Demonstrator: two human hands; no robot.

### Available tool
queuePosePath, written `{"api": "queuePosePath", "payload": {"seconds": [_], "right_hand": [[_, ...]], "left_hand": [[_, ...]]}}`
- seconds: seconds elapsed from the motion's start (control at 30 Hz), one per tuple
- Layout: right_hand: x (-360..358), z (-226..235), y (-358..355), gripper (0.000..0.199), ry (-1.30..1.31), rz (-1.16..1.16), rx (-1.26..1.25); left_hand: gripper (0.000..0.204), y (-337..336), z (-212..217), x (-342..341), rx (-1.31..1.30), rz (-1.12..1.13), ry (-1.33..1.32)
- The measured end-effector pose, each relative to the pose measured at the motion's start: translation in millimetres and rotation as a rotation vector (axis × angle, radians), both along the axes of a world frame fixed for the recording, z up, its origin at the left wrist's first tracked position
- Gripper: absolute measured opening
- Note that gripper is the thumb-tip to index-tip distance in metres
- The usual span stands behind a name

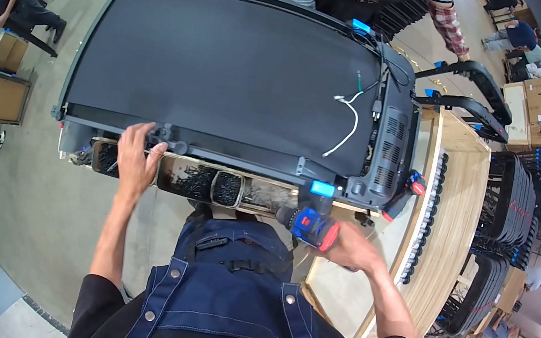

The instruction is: Assembling the base components and side panels of a treadmill using power tools in a manufacturing facility.

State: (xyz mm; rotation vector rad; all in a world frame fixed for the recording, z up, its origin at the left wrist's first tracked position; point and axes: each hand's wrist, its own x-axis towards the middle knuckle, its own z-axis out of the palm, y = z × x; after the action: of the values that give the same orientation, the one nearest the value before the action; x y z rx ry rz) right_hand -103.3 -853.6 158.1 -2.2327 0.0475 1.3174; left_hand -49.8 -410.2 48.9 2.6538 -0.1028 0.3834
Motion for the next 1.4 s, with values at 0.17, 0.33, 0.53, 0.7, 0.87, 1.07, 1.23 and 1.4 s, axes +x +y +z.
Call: {"api": "queuePosePath", "payload": {"seconds": [0.17, 0.33, 0.53, 0.7, 0.87, 1.07, 1.23, 1.4], "right_hand": [[-59, -147, 46, 0.055, 0.084, -0.278, 0.056], [-104, -350, 77, 0.072, -0.341, -0.272, -0.179], [-121, -439, 103, 0.099, -0.261, -0.702, -0.376], [-81, -359, 184, 0.073, -0.246, -0.171, -0.453], [-13, -370, 199, 0.035, -0.153, -0.499, 0.359], [75, -383, 220, 0.06, 0.547, -1.03, 1.182], [115, -355, 263, 0.066, 0.514, -0.906, 1.614], [162, -289, 326, 0.072, 0.534, -0.815, 2.003]], "left_hand": [[0.048, 62, -3, 17, 0.236, -0.32, 0.047], [0.028, 66, -37, 20, 0.352, -0.45, 0.026], [0.018, 36, -47, 45, 0.38, -0.543, -0.213], [0.01, 72, -55, 33, 0.471, -0.488, -0.209], [0.014, 49, -35, 44, 0.45, -0.573, -0.119], [0.032, 77, 68, 25, 0.447, -0.589, 0.093], [0.044, 105, 254, 0, 0.446, -0.652, 0.08], [0.055, 155, 312, -46, 0.432, -0.392, -0.31]]}}
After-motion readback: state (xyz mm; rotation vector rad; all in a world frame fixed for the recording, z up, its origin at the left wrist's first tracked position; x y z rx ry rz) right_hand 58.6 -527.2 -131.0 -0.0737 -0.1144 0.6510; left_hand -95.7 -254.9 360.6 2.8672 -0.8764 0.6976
